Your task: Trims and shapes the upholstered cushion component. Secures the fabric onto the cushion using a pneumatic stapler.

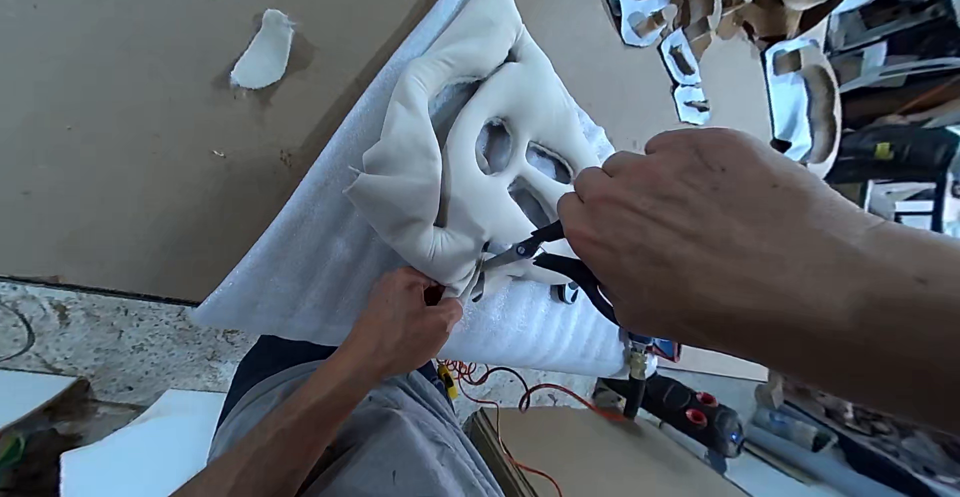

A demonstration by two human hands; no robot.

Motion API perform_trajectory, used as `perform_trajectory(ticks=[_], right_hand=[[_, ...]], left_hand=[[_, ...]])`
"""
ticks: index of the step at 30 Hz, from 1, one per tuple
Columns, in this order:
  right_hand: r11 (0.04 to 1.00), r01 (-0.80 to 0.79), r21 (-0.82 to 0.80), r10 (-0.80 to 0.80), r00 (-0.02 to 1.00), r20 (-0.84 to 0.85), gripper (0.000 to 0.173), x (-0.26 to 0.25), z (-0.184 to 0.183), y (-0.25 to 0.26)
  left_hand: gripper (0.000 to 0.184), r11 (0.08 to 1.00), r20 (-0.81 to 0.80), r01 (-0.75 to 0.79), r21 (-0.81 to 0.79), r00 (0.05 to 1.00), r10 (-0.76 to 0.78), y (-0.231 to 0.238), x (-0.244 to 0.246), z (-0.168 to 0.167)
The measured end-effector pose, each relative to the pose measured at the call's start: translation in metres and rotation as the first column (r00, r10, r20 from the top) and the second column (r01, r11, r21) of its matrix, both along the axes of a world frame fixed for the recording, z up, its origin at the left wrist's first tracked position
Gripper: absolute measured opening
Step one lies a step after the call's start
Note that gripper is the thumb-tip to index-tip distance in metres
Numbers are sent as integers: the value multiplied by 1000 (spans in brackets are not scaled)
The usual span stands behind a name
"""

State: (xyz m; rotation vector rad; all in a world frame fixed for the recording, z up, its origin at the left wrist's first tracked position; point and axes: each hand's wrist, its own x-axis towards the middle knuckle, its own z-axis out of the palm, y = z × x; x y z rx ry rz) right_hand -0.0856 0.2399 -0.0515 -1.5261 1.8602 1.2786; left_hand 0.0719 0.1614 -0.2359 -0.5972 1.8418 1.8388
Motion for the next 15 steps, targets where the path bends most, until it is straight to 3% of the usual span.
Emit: perform_trajectory(ticks=[10, 13, 15], right_hand=[[991, 12, -130, -11, 1000, 5, 22, 20, 10, 3], [976, 129, -176, -138, 990, -39, 15, 14, 23, 38], [929, 227, -293, -241, 971, -12, 29, -4, 43, 92]], left_hand=[[24, 996, 0, -72, 56, 997, 72, -2, -4, 1], [24, 994, 71, -95, 45, 993, 92, 1, -4, 1], [23, 993, 90, -108, -46, 990, 111, 7, -2, 4]])
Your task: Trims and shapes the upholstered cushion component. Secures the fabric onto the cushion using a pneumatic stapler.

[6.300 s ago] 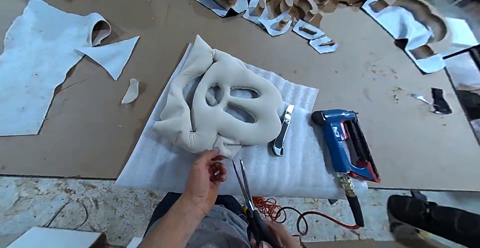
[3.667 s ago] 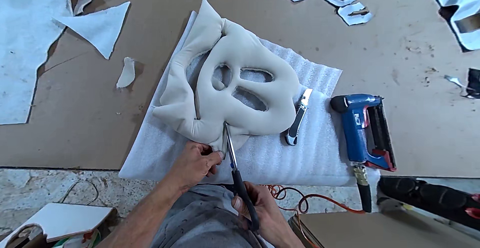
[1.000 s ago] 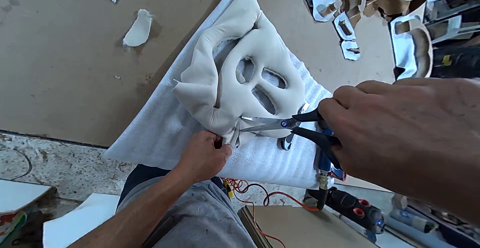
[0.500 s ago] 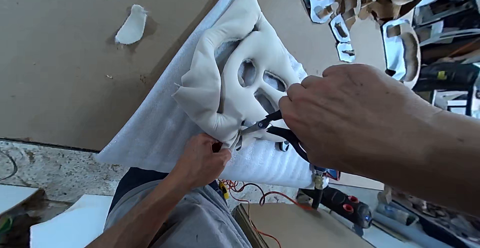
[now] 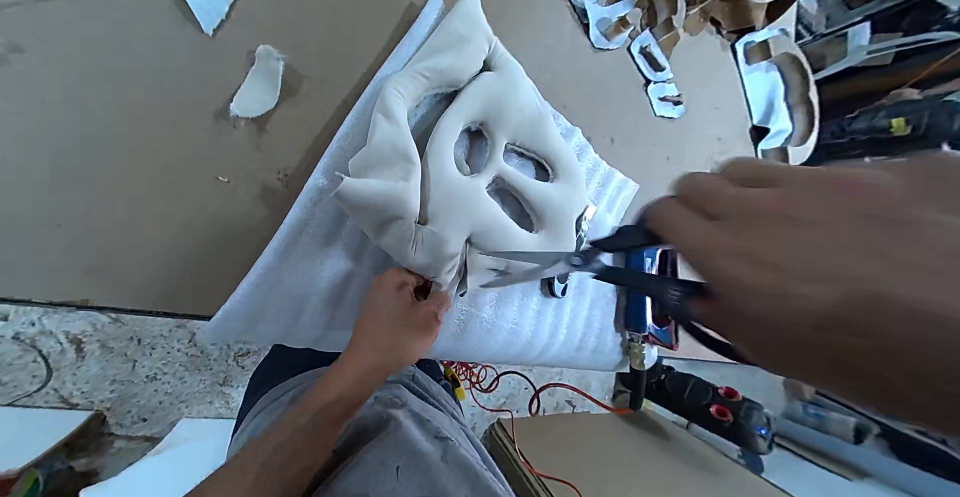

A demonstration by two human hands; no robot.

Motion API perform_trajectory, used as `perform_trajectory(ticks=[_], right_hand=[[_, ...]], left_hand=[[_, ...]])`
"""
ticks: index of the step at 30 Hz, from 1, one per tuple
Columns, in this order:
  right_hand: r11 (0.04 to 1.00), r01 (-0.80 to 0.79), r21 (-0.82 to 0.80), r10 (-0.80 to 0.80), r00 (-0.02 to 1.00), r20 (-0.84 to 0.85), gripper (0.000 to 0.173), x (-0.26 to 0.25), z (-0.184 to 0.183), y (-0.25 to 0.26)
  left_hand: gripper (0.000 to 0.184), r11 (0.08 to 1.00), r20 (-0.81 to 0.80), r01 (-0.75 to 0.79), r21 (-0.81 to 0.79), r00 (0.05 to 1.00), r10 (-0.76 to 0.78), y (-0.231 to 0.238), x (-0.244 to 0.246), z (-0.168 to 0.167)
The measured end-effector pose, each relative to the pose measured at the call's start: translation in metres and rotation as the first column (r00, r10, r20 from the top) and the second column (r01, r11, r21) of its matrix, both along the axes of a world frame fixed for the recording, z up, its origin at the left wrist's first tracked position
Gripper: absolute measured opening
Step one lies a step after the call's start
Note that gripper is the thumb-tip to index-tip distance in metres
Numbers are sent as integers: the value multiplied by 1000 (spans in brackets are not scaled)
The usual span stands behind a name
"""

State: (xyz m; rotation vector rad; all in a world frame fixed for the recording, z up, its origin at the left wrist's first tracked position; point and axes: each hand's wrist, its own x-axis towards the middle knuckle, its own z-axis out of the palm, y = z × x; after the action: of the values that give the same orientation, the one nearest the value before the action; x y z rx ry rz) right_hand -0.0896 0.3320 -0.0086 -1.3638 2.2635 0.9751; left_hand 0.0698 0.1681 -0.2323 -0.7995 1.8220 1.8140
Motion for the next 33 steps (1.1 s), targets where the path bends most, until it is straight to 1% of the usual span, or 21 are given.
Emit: perform_trajectory(ticks=[1, 2, 3, 4, 6, 8, 10, 11, 13, 16, 18, 20, 22, 23, 25, 26, 27, 28, 30, 32, 33], right_hand=[[990, 109, -90, -108, 994, 15, 41, -8, 10, 30], [952, 263, -156, -263, 965, 17, 50, -14, 18, 61], [874, 427, -231, -432, 901, 29, 54, -20, 21, 92], [772, 559, -303, -576, 817, 42, 59, -27, 17, 122], [519, 742, -424, -785, 610, 106, 60, -46, -11, 175], [305, 819, -486, -884, 433, 174, 56, -71, -55, 217], [164, 843, -512, -927, 309, 212, 57, -94, -99, 244], [117, 844, -523, -938, 266, 221, 59, -104, -119, 256], [98, 843, -528, -947, 243, 212, 54, -122, -157, 276], [115, 845, -523, -931, 275, 240, 43, -140, -184, 289], [168, 786, -595, -897, 373, 239, 47, -138, -173, 283], [192, 626, -756, -789, 556, 261, 53, -125, -138, 254], [145, 437, -887, -570, 770, 286, 57, -101, -87, 202], [113, 361, -926, -440, 853, 279, 61, -82, -60, 168], [34, 235, -971, -209, 952, 223, 69, -40, -13, 98], [13, 203, -979, -152, 968, 199, 70, -20, 3, 70], [-4, 184, -983, -144, 972, 183, 69, -2, 13, 47], [-28, 162, -986, -188, 968, 164, 66, 14, 18, 31], [-114, 71, -991, -334, 937, 105, 58, 39, 15, 16], [-225, 31, -974, -381, 917, 117, 53, 56, 0, 18], [-276, 75, -958, -333, 928, 169, 52, 61, -7, 20]], left_hand=[[19, 999, -5, -17, -35, 1000, 17, 3, 2, 2], [18, 998, -26, -53, -44, 998, 52, 7, 4, 3], [20, 992, -71, -126, -20, 990, 124, 11, 6, 3], [22, 972, -141, -232, 29, 962, 234, 16, 7, 2], [28, 880, -248, -436, 186, 846, 472, 25, 3, 3], [29, 796, -276, -554, 243, 748, 604, 29, -8, 15], [30, 742, -278, -635, 215, 689, 670, 28, -24, 28], [30, 721, -293, -664, 199, 662, 690, 26, -32, 32], [28, 696, -379, -701, 157, 608, 698, 18, -48, 36], [21, 720, -595, -693, 43, 561, 576, 0, -64, 46], [20, 735, -684, -675, -62, 565, 461, -11, -72, 66], [22, 748, -734, -636, -189, 598, 323, -22, -74, 98], [20, 766, -759, -565, -306, 631, 162, -27, -71, 141], [17, 786, -766, -509, -351, 638, 71, -27, -67, 166], [16, 814, -745, -363, -453, 656, -122, -25, -57, 213], [16, 827, -728, -289, -482, 658, -195, -24, -52, 232], [16, 849, -719, -220, -481, 653, -239, -22, -47, 248], [15, 875, -714, -157, -458, 651, -257, -19, -43, 261], [19, 939, -675, -5, -343, 697, -242, -16, -36, 278], [22, 978, -598, 111, -176, 777, -196, -12, -26, 279], [20, 986, -563, 138, -90, 810, -165, -11, -22, 275]])
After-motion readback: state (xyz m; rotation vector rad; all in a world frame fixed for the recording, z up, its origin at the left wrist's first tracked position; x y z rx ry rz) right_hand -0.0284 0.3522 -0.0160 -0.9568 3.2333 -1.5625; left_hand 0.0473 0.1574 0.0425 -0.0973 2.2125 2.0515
